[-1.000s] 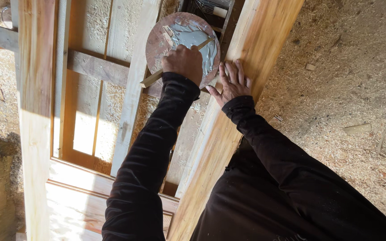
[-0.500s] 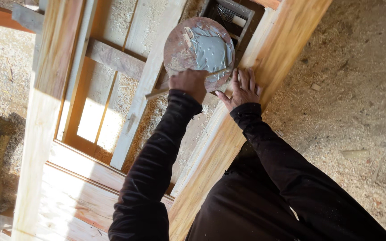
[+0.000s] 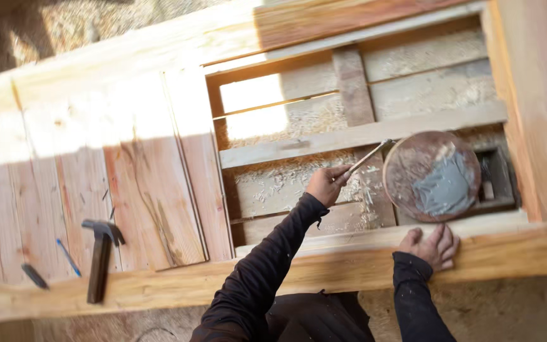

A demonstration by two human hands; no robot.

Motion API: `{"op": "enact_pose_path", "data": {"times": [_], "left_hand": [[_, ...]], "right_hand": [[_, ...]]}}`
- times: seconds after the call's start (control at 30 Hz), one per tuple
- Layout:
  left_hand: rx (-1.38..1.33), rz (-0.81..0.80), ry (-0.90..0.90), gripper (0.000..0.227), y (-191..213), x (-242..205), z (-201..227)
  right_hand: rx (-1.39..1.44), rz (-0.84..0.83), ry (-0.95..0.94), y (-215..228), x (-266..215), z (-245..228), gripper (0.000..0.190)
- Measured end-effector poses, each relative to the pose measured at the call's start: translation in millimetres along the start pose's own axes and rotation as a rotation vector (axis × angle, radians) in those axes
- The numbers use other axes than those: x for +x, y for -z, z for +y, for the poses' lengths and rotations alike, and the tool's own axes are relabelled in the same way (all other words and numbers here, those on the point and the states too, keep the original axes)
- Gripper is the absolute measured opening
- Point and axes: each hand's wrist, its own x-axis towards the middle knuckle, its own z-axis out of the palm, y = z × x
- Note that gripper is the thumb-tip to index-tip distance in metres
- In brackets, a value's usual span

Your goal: The person applies gray filler to the joints of a wooden door frame using a putty knife, then secures a wooden panel with a hammer and nails. The task involves repeated application of filler and hammering to assemble the door.

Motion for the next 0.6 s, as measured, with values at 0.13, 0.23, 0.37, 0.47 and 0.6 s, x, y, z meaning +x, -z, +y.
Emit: {"op": "enact_pose_path", "data": {"times": [0.13, 0.23, 0.37, 0.47, 0.6], "left_hand": [[-0.031, 0.551, 0.118, 0.038, 103.8, -0.8, -25.6], [-0.062, 0.720, 0.208, 0.046, 180.6, 13.8, -34.2], [-0.333, 0.830, 0.254, 0.037, 235.2, 58.0, -37.8], [-0.367, 0.859, 0.311, 0.039, 250.7, 87.0, -51.1], [-0.330, 0.924, 0.174, 0.041, 250.7, 121.2, -77.2]], "right_hand": [[-0.058, -0.001, 0.077, -5.5, 4.6, 5.0, 0.052], [-0.120, 0.029, 0.136, -6.2, 6.8, 13.8, 0.048], [-0.138, 0.018, 0.129, -10.3, 3.7, 17.6, 0.047], [-0.147, -0.012, 0.113, -9.5, 5.7, 13.2, 0.047], [-0.153, -0.025, 0.135, -3.7, 5.0, 10.9, 0.048]]}}
